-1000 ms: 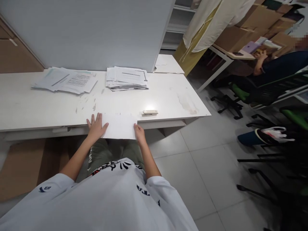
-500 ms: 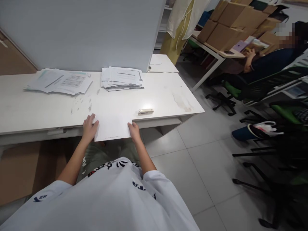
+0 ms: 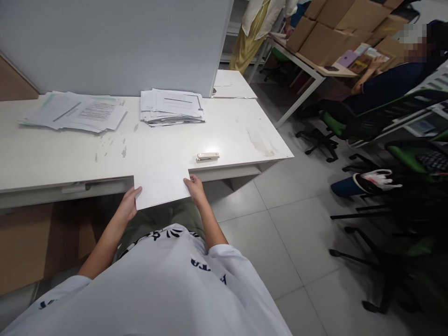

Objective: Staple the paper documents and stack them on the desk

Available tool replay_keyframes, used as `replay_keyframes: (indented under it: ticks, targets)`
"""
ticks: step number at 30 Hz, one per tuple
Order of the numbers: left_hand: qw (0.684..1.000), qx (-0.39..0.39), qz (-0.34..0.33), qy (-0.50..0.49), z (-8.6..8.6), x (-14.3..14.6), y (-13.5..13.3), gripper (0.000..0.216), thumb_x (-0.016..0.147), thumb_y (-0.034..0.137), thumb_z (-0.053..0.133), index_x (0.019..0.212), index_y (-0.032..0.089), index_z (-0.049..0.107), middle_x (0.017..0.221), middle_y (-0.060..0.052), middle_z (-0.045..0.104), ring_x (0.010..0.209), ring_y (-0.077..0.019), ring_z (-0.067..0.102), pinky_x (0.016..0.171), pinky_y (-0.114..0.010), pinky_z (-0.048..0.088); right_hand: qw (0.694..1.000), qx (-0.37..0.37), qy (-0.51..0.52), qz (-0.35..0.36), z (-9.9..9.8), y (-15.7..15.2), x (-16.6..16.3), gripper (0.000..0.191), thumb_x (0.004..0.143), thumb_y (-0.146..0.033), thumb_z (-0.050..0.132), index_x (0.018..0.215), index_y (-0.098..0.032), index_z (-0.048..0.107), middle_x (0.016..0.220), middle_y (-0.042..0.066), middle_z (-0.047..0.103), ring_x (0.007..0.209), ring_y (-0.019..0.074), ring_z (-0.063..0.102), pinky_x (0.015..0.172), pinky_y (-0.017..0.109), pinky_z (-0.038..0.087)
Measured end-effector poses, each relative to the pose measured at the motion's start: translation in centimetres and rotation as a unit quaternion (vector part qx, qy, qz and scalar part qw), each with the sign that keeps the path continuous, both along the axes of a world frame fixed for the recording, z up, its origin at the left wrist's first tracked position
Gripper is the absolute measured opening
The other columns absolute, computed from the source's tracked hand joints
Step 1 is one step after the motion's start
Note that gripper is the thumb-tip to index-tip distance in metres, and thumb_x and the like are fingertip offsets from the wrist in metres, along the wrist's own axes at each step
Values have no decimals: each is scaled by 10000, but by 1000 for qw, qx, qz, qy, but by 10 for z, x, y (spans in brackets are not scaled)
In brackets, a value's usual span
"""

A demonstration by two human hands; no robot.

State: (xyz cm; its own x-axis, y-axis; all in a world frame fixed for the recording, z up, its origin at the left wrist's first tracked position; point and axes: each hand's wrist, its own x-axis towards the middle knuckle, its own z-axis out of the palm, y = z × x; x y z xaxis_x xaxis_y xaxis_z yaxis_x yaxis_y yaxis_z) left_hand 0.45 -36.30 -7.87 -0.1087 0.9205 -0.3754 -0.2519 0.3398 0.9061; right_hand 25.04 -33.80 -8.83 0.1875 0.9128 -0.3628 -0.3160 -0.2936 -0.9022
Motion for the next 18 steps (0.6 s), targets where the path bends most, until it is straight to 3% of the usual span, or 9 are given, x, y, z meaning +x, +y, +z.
replay_keyframes:
  ticks: [7,10,15,18]
  targets:
    - [995,75,-17,57,22,16,22,518,586,468,801,957,120,701,829,-81,737,800,-251,694,615,-290,552,999,22,6,-26,15,15,15,300,561,-351,770,765,-192,618,648,-36,668,624,131,578,619,238,454]
    - [991,92,-22,95,30,25,31,474,612,484,769,908,122,693,725,-44,695,677,-196,649,551,-249,486,999,22,0,-44,19,22,25,292,558,-351,771,748,-186,623,655,-31,672,636,129,579,622,234,451]
    - [988,48,-53,134,30,37,29,350,704,471,639,848,152,630,566,31,534,441,-111,485,428,-222,342,998,1,3,-69,20,28,46,277,557,-343,781,712,-182,617,631,-20,661,622,145,578,598,253,456]
    - [976,87,-12,200,40,43,20,260,756,423,596,827,173,599,534,57,450,426,-92,407,429,-221,301,997,-13,8,-76,22,27,58,253,580,-333,776,706,-185,614,660,0,665,651,163,597,599,267,476]
